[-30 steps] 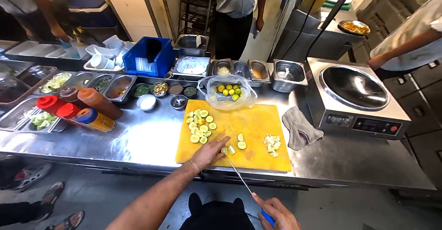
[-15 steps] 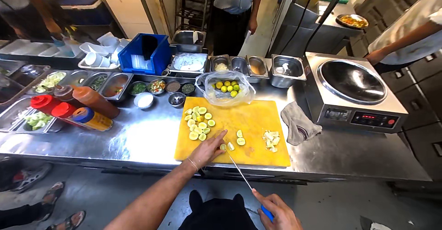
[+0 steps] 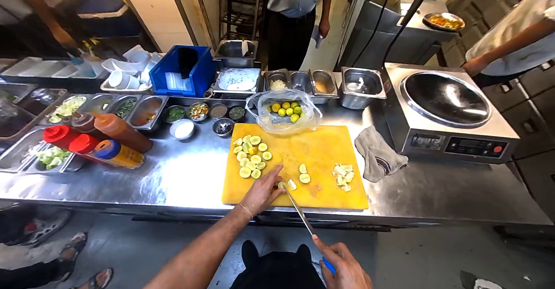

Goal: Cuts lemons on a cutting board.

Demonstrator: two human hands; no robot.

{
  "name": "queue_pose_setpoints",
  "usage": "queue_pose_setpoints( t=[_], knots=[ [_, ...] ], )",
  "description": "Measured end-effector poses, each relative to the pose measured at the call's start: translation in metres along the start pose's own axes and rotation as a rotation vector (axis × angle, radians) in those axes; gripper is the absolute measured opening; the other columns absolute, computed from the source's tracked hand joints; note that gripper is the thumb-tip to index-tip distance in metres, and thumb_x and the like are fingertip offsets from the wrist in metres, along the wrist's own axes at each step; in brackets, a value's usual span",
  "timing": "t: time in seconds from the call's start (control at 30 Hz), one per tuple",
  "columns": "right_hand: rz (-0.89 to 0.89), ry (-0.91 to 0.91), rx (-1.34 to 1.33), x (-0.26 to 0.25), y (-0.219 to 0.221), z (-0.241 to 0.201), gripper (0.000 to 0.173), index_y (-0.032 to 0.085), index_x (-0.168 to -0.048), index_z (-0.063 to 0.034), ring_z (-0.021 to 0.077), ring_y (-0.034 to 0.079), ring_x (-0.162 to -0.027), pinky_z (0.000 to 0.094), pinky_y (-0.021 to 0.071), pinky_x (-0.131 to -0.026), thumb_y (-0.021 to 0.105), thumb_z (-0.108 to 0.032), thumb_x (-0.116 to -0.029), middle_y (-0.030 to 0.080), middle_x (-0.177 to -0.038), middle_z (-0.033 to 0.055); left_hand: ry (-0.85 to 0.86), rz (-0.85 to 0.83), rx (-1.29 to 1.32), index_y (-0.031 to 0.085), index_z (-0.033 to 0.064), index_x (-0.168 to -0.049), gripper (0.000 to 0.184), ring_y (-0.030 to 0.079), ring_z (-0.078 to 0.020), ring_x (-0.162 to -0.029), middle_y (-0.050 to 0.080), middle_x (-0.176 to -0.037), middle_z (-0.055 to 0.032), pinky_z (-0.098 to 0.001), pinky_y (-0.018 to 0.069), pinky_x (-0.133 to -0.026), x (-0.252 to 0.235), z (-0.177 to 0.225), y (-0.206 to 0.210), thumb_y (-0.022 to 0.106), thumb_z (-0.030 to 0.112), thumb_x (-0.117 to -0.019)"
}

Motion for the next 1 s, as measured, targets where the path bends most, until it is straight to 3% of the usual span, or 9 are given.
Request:
queue_pose_setpoints(
  t=[0.2, 0.4, 0.53, 0.73, 0.87, 1.0],
  knots=[
    [0.09, -0.035, -0.1, 0.005, -0.001, 0.01, 0.051, 0.068, -0.138, -0.0251, 0.0263, 0.069, -0.076, 0.0463, 0.0586, -0.062, 0.068, -0.011, -0.0885, 0.068, -0.105, 0.0146, -0.052, 0.017, 0.029, 0.035, 0.0053, -0.158, 0.074, 0.072, -0.0173, -0.103, 0.074, -0.114, -0.0051, -0.0383, 0.0566, -0.099, 0.003, -0.002, 0.0, 0.074, 0.018, -0.0953],
    [0.026, -0.079, -0.122, -0.002, 0.0, 0.009, 0.052, 0.066, -0.14, -0.0287, 0.0228, 0.069, -0.079, 0.044, 0.0594, -0.065, 0.067, -0.015, -0.0902, 0.069, -0.105, 0.011, -0.032, 0.024, 0.033, 0.035, 0.0055, -0.157, 0.076, 0.071, -0.0168, -0.106, 0.074, -0.115, -0.0045, -0.0381, 0.0562, -0.1, 0.005, -0.002, 0.0, 0.075, 0.014, -0.0939],
    [0.064, -0.049, -0.147, -0.002, -0.003, 0.007, 0.051, 0.067, -0.14, -0.0209, 0.0242, 0.069, -0.079, 0.0436, 0.0597, -0.068, 0.068, -0.012, -0.0891, 0.07, -0.102, 0.0127, -0.044, 0.022, 0.032, 0.034, 0.0067, -0.158, 0.076, 0.072, -0.0157, -0.105, 0.074, -0.115, -0.0034, -0.0375, 0.0565, -0.1, 0.005, -0.002, 0.0, 0.075, 0.014, -0.0941],
    [-0.024, -0.057, -0.131, -0.001, -0.006, 0.006, 0.052, 0.066, -0.141, -0.027, 0.0244, 0.069, -0.081, 0.0461, 0.0592, -0.068, 0.067, -0.015, -0.0906, 0.07, -0.105, 0.0119, -0.048, 0.019, 0.04, 0.035, 0.0081, -0.158, 0.074, 0.072, -0.0177, -0.106, 0.074, -0.117, -0.0046, -0.04, 0.0564, -0.1, 0.005, -0.003, 0.0, 0.073, 0.013, -0.0951],
    [0.034, -0.03, -0.116, 0.0, -0.008, 0.004, 0.051, 0.067, -0.14, -0.0241, 0.0247, 0.069, -0.078, 0.0459, 0.0589, -0.065, 0.068, -0.013, -0.0895, 0.069, -0.103, 0.0121, -0.027, 0.031, 0.033, 0.035, 0.0073, -0.158, 0.074, 0.072, -0.0167, -0.105, 0.074, -0.116, -0.004, -0.0387, 0.0568, -0.099, 0.006, -0.004, 0.001, 0.074, 0.012, -0.0947],
    [-0.025, -0.047, -0.132, 0.0, -0.007, 0.003, 0.052, 0.065, -0.141, -0.0277, 0.0248, 0.069, -0.081, 0.0467, 0.0589, -0.067, 0.067, -0.014, -0.0905, 0.07, -0.105, 0.0117, -0.031, 0.023, 0.034, 0.035, 0.0074, -0.158, 0.074, 0.072, -0.0178, -0.105, 0.074, -0.116, -0.005, -0.0391, 0.0564, -0.099, 0.006, -0.002, 0.0, 0.074, 0.013, -0.0947]
  ],
)
Point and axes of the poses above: each hand's wrist, its own x-axis away from the middle knuckle, its own y-axis out of the palm, z = x × y, the point moved 3 cm from there along -x, towards the middle knuckle
